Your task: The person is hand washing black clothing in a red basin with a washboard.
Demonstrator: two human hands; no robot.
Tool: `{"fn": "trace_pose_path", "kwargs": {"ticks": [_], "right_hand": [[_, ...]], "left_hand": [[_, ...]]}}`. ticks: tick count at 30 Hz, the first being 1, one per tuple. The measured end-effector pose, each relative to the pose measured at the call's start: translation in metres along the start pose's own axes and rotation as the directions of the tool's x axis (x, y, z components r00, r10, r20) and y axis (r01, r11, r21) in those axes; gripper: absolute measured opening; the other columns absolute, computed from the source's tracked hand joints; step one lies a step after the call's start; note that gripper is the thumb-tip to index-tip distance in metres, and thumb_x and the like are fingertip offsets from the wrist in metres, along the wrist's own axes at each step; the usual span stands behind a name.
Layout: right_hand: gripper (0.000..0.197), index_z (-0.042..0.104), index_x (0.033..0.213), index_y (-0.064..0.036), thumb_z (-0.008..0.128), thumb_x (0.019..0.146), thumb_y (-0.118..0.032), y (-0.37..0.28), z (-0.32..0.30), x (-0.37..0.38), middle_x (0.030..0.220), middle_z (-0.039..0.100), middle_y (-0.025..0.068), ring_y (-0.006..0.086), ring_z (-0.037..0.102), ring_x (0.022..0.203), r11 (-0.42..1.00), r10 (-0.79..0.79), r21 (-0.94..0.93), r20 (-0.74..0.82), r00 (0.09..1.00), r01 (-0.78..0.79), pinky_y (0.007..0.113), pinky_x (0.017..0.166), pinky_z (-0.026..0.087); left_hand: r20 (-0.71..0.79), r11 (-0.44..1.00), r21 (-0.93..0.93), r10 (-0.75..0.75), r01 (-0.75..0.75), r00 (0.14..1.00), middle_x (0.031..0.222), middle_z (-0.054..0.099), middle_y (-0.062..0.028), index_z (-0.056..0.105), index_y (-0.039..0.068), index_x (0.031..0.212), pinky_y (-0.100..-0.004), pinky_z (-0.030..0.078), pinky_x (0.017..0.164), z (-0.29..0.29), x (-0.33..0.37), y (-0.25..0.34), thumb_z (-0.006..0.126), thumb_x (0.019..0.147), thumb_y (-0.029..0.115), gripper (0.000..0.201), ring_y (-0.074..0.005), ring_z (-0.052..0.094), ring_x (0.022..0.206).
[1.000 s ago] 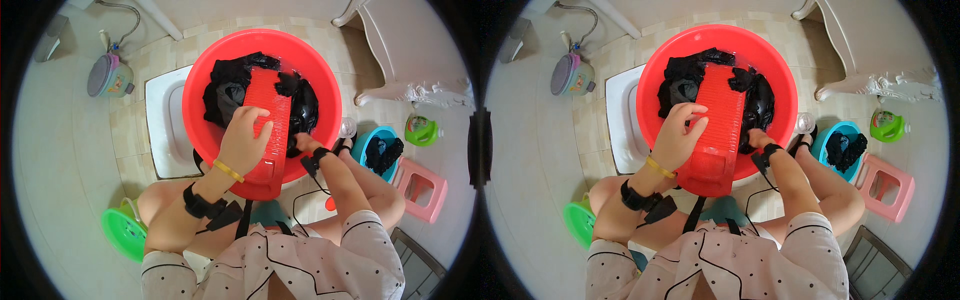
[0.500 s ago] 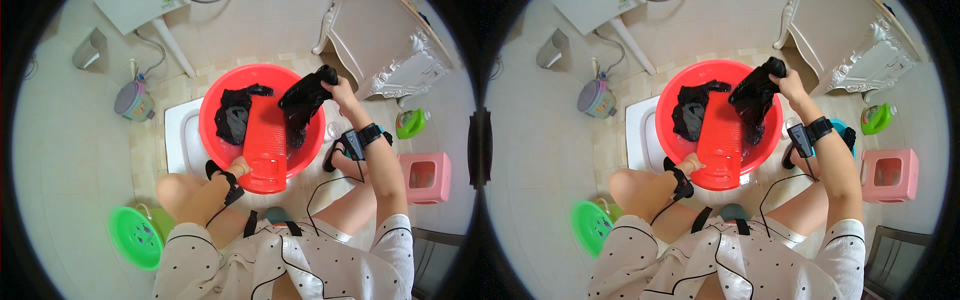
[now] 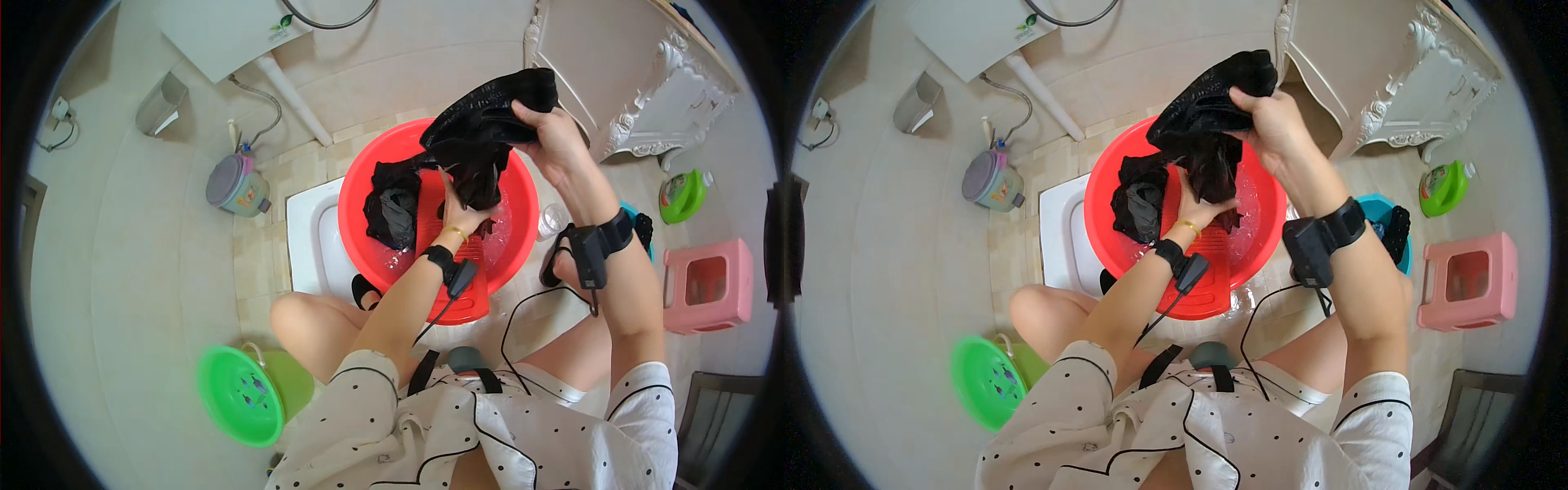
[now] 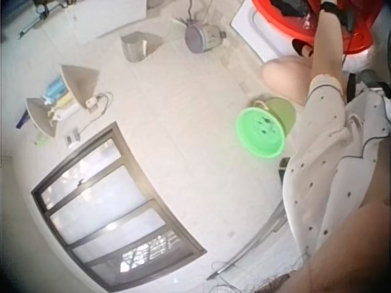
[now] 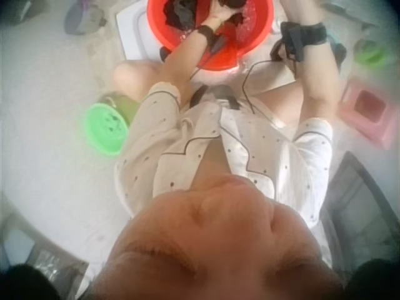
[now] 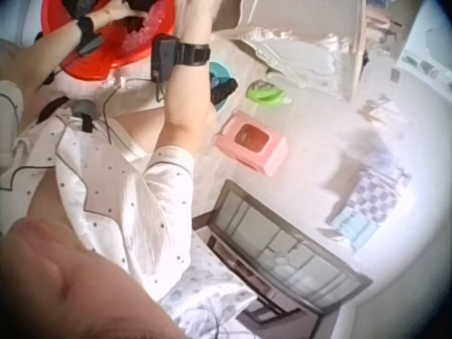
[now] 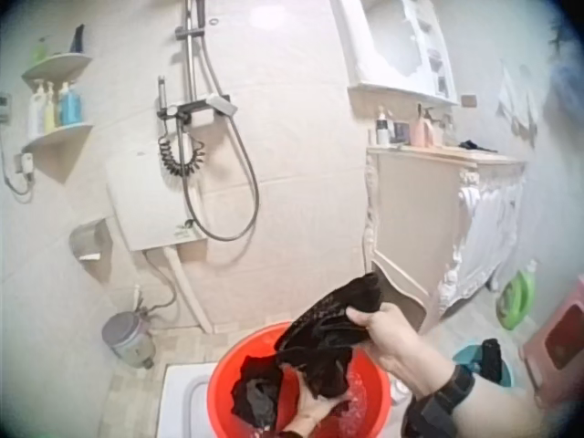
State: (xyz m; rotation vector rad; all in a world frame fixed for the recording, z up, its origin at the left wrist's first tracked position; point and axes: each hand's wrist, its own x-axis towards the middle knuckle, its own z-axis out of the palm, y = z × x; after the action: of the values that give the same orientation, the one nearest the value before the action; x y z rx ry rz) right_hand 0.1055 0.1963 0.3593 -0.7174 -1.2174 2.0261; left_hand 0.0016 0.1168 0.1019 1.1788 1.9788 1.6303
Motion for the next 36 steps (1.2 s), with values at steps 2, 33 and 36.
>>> {"fn": "trace_pose_path", "kwargs": {"ticks": [2, 33, 36], "right_hand": [[0.022, 0.056, 0.109, 0.0053, 0.057, 0.090, -0.006, 0.026, -0.001, 0.005, 0.102, 0.064, 0.0137, 0.0251, 0.064, 0.092, 0.998, 0.003, 0.069, 0.021, 1.000, -0.005, 0.039, 0.084, 0.055], [0.034, 0.052, 0.107, -0.0025, 0.066, 0.076, -0.006, 0.205, -0.078, 0.025, 0.100, 0.063, 0.0205, 0.0304, 0.061, 0.101, 0.849, -0.200, -0.498, 0.007, 0.980, 0.177, 0.038, 0.084, 0.046], [0.044, 0.052, 0.112, -0.0014, 0.066, 0.071, -0.003, 0.264, -0.106, 0.017, 0.107, 0.062, 0.0198, 0.0297, 0.058, 0.106, 0.775, -0.047, -0.630, 0.029, 0.998, 0.055, 0.037, 0.090, 0.044]], "left_hand": [[0.002, 0.978, -0.088, -0.189, 0.188, 0.982, 0.130, 0.051, -0.0205, 0.040, 0.000, 0.134, -0.0377, 0.042, 0.098, 0.002, 0.004, -0.037, 0.085, 0.059, 0.030, 0.093, -0.0318, 0.052, 0.117], [0.294, 0.602, -0.619, -0.418, 0.504, 0.860, 0.111, 0.060, -0.0126, 0.049, 0.002, 0.119, -0.0440, 0.054, 0.082, -0.116, 0.017, 0.062, 0.052, 0.080, -0.005, 0.040, -0.0273, 0.062, 0.098], [0.249, 0.641, -0.328, -0.650, 0.694, 0.718, 0.114, 0.056, -0.0080, 0.044, 0.007, 0.123, -0.0445, 0.054, 0.079, -0.105, -0.026, -0.019, 0.061, 0.081, 0.005, 0.045, -0.0272, 0.055, 0.109]]}}
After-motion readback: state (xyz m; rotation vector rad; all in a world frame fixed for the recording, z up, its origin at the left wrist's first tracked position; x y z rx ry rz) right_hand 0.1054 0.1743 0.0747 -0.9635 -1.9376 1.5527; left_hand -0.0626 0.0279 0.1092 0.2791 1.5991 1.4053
